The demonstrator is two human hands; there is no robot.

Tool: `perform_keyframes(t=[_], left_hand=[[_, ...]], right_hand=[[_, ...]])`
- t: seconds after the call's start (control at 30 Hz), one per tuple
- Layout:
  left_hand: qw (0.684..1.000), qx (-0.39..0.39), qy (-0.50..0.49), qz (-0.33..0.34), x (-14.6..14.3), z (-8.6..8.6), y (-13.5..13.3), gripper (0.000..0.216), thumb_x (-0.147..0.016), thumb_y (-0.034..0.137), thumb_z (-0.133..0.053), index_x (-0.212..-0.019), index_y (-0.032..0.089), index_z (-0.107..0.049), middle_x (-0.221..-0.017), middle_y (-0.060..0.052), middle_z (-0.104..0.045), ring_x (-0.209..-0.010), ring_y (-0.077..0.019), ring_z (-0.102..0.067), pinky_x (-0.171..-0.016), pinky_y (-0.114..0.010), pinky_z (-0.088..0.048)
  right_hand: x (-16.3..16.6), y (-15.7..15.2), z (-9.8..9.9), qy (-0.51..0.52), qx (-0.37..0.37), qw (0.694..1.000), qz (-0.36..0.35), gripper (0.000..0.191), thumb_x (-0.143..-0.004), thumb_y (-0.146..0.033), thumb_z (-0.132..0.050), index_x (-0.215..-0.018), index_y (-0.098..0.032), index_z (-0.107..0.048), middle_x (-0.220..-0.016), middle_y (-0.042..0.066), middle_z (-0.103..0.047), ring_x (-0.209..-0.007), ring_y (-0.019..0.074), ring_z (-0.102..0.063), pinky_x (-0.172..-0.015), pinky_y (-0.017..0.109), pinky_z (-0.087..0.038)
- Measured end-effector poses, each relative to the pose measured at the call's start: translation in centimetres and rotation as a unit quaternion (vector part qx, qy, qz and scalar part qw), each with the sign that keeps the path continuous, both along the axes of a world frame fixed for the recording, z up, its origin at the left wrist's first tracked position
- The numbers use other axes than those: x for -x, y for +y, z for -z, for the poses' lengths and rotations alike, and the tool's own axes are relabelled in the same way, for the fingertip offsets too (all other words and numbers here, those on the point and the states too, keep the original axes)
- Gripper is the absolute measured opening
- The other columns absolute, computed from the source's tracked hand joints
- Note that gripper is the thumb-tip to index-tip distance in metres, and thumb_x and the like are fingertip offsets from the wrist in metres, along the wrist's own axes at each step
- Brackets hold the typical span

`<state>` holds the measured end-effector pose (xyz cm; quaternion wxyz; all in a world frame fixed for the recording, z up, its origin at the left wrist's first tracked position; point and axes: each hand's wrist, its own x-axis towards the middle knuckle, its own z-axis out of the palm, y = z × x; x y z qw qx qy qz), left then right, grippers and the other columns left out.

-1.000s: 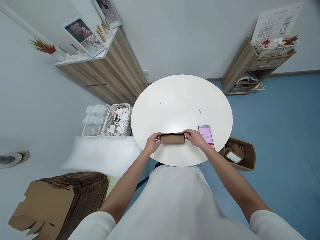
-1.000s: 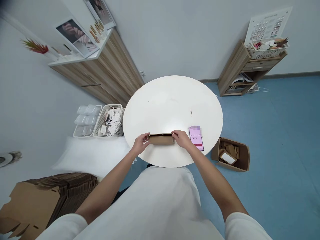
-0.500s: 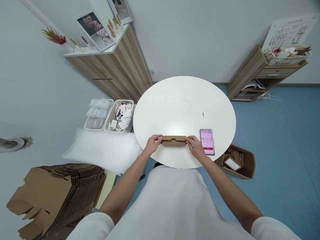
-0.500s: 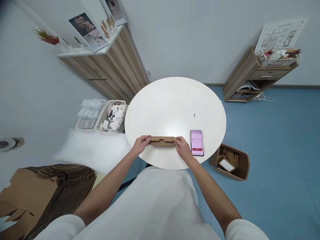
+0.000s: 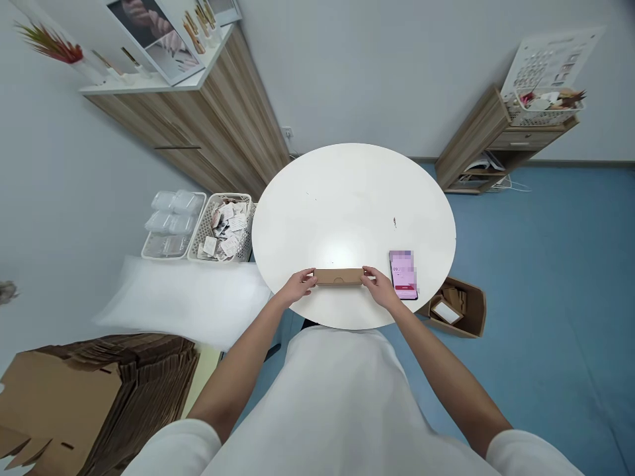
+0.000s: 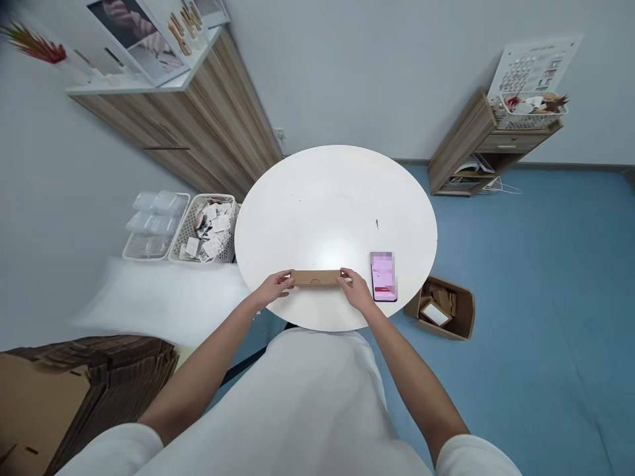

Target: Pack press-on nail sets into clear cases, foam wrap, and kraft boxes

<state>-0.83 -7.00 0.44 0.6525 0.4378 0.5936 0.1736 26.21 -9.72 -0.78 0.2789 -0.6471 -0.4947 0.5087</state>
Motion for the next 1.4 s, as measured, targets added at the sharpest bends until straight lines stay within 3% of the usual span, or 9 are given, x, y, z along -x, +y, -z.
perform_keyframes(t=[0.13, 0.3, 0.5, 0.63, 0.8, 1.03, 1.23, 1.4], left_hand=[[0.998, -0.061, 0.004, 0.018, 0.0, 0.8, 0.1, 0.051, -0.074, 0.038, -0.058, -0.120, 0.019, -0.047, -0.106, -0.009, -0.060, -0.098, -0.0198, -0.056, -0.086, -0.037, -0.044], [0.988, -0.150, 0.021, -0.023, -0.5, 1.6, -0.2, 0.041, -0.065, 0.017, -0.063, -0.104, 0.018, -0.052, -0.107, -0.008, -0.060, -0.099, -0.0184, -0.056, -0.086, -0.034, -0.045], [0.989, -0.134, 0.063, -0.024, -0.7, 2.9, -1.0, 0.043, -0.066, 0.027, -0.064, -0.104, 0.017, -0.047, -0.101, -0.009, -0.059, -0.087, -0.0160, -0.060, -0.074, -0.030, -0.048], [0.982, -0.142, 0.119, 0.038, -1.2, 4.1, -1.6, 0.053, -0.063, 0.035, -0.066, -0.109, 0.018, -0.045, -0.089, -0.005, -0.058, -0.078, -0.0156, -0.059, -0.072, -0.030, -0.047], [0.976, -0.160, 0.132, 0.071, -1.8, 4.6, -2.2, 0.069, -0.059, 0.040, -0.069, -0.115, 0.016, -0.039, -0.093, -0.006, -0.055, -0.076, -0.0160, -0.056, -0.066, -0.029, -0.046], [0.963, -0.175, 0.182, 0.098, -1.9, 4.3, -1.0, 0.071, -0.059, 0.040, -0.067, -0.119, 0.015, -0.040, -0.106, -0.011, -0.049, -0.084, -0.0171, -0.053, -0.070, -0.028, -0.043], [0.978, -0.118, 0.157, 0.069, -1.6, 3.9, -0.3, 0.052, -0.068, 0.030, -0.058, -0.115, 0.016, -0.045, -0.101, -0.008, -0.055, -0.078, -0.0140, -0.055, -0.071, -0.026, -0.044], [0.985, -0.121, 0.121, 0.036, -2.0, 3.5, -0.4, 0.048, -0.067, 0.019, -0.056, -0.114, 0.018, -0.048, -0.099, -0.007, -0.057, -0.079, -0.0155, -0.056, -0.071, -0.028, -0.045]], right_hand=[[0.6, -0.4, -0.1, -0.012, -0.028, 0.999, 0.021, 0.038, -0.076, -0.031, -0.049, -0.113, -0.024, -0.051, -0.108, 0.006, -0.059, -0.081, 0.0153, -0.061, -0.075, 0.033, -0.048], [1.7, -1.2, 0.2, 0.007, -0.068, 0.996, 0.053, 0.035, -0.069, -0.017, -0.052, -0.104, -0.022, -0.055, -0.106, 0.005, -0.061, -0.093, 0.0161, -0.059, -0.084, 0.034, -0.046], [3.2, -3.3, 1.0, 0.013, -0.025, 0.989, 0.145, 0.024, -0.068, -0.032, -0.056, -0.089, -0.019, -0.057, -0.092, 0.006, -0.064, -0.086, 0.0188, -0.062, -0.074, 0.033, -0.049], [3.8, -4.2, 2.3, -0.028, -0.036, 0.984, 0.174, 0.030, -0.065, -0.031, -0.057, -0.092, -0.019, -0.054, -0.091, 0.006, -0.062, -0.084, 0.0180, -0.060, -0.071, 0.032, -0.050], [4.5, -4.7, 3.6, -0.094, -0.044, 0.979, 0.176, 0.044, -0.068, -0.029, -0.052, -0.109, -0.017, -0.047, -0.098, 0.007, -0.056, -0.081, 0.0161, -0.055, -0.069, 0.031, -0.048], [4.0, -4.1, 2.8, -0.168, 0.001, 0.976, 0.142, 0.044, -0.071, -0.034, -0.050, -0.111, -0.018, -0.048, -0.098, 0.006, -0.056, -0.075, 0.0145, -0.054, -0.072, 0.031, -0.044], [3.4, -3.4, 1.7, -0.167, 0.054, 0.975, 0.133, 0.038, -0.074, -0.039, -0.046, -0.107, -0.021, -0.052, -0.092, 0.004, -0.059, -0.069, 0.0140, -0.054, -0.068, 0.029, -0.042], [3.9, -2.7, 1.2, -0.130, 0.063, 0.983, 0.112, 0.040, -0.071, -0.038, -0.050, -0.107, -0.021, -0.053, -0.093, 0.004, -0.059, -0.067, 0.0133, -0.053, -0.064, 0.027, -0.041]])
